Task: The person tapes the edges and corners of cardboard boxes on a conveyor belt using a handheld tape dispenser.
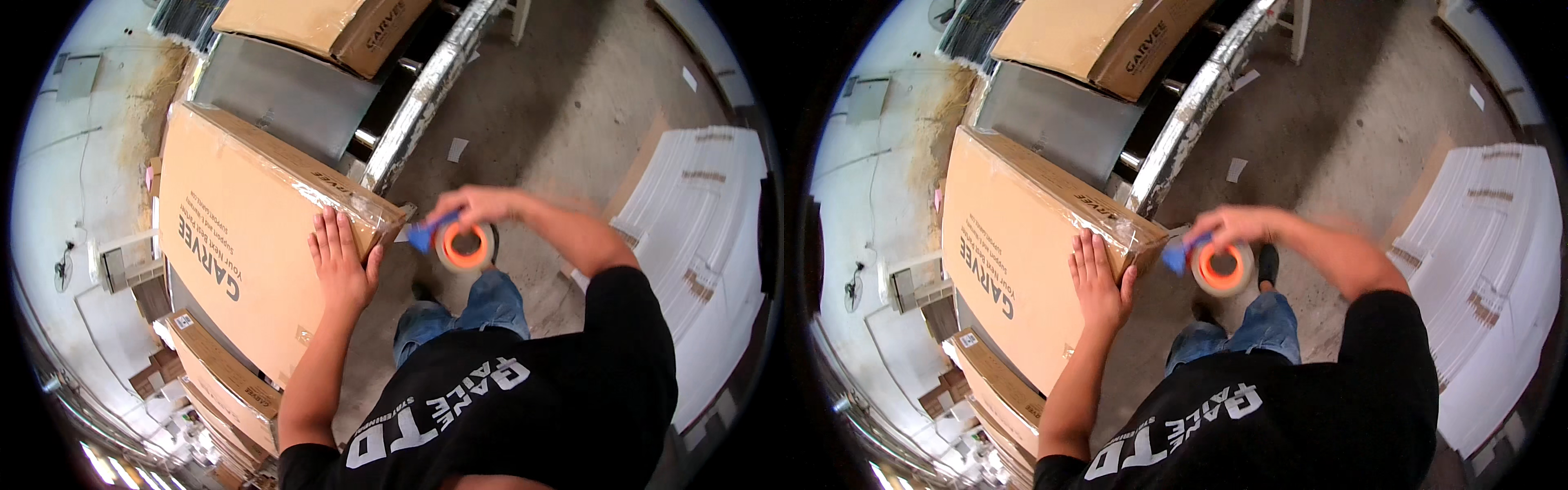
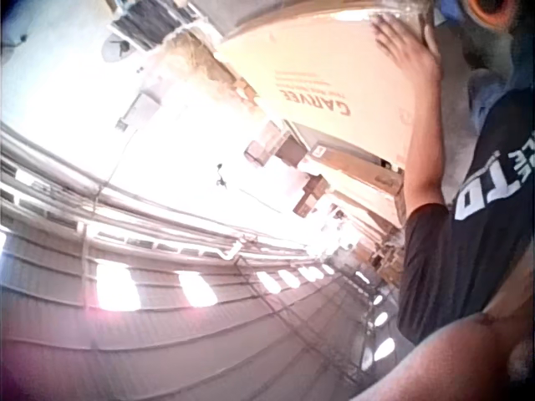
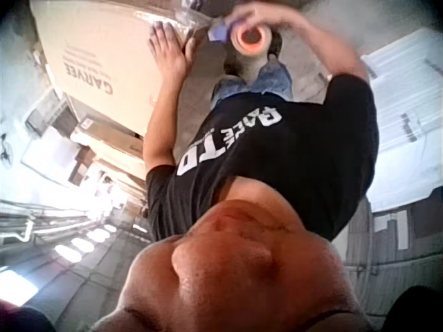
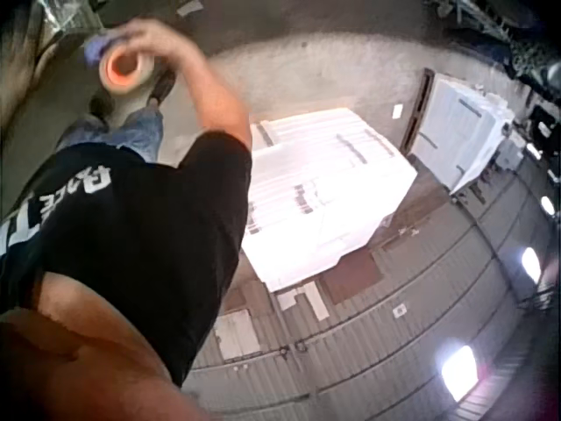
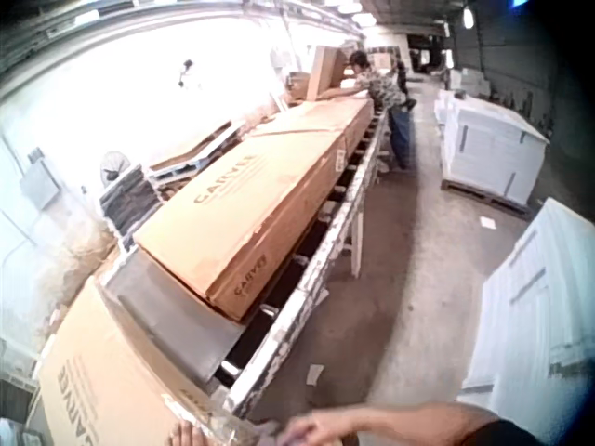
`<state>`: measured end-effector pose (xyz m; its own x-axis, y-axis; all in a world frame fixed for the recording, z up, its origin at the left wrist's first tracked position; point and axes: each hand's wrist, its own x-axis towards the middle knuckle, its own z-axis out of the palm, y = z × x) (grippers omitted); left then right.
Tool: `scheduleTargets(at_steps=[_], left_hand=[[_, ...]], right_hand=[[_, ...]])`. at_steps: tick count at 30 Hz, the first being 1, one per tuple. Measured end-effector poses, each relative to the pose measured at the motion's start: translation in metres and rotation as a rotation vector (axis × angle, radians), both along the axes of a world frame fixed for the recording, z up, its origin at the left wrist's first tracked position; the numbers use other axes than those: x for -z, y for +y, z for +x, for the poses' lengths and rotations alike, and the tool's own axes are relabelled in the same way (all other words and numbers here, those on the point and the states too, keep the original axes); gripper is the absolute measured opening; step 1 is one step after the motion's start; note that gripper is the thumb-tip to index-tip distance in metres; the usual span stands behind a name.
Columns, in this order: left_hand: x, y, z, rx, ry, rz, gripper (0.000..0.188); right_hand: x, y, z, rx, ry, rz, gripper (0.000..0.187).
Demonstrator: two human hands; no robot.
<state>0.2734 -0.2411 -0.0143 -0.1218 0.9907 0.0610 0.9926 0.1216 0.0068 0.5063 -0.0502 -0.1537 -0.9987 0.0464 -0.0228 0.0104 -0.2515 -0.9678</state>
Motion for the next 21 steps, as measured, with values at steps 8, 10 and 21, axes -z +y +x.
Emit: scheduleTargets(at_steps=[8,10,21], left_hand=[[-0.033,0.053,-0.020,0.270,-0.058,-0.193,0.062],[-0.048,0.071,-0.023,0.299,-0.076,-0.371,0.057],[-0.008,0.065,-0.049,0.161,-0.476,0.405,0.070]], right_hand=[[-0.055,-0.148,-0.064,-0.222,0.233,0.806,0.050],[-0.040,-0.159,-0.051,-0.130,0.265,0.381,0.051],[-0.115,0.087,0.020,0.554,-0.072,-0.244,0.054]])
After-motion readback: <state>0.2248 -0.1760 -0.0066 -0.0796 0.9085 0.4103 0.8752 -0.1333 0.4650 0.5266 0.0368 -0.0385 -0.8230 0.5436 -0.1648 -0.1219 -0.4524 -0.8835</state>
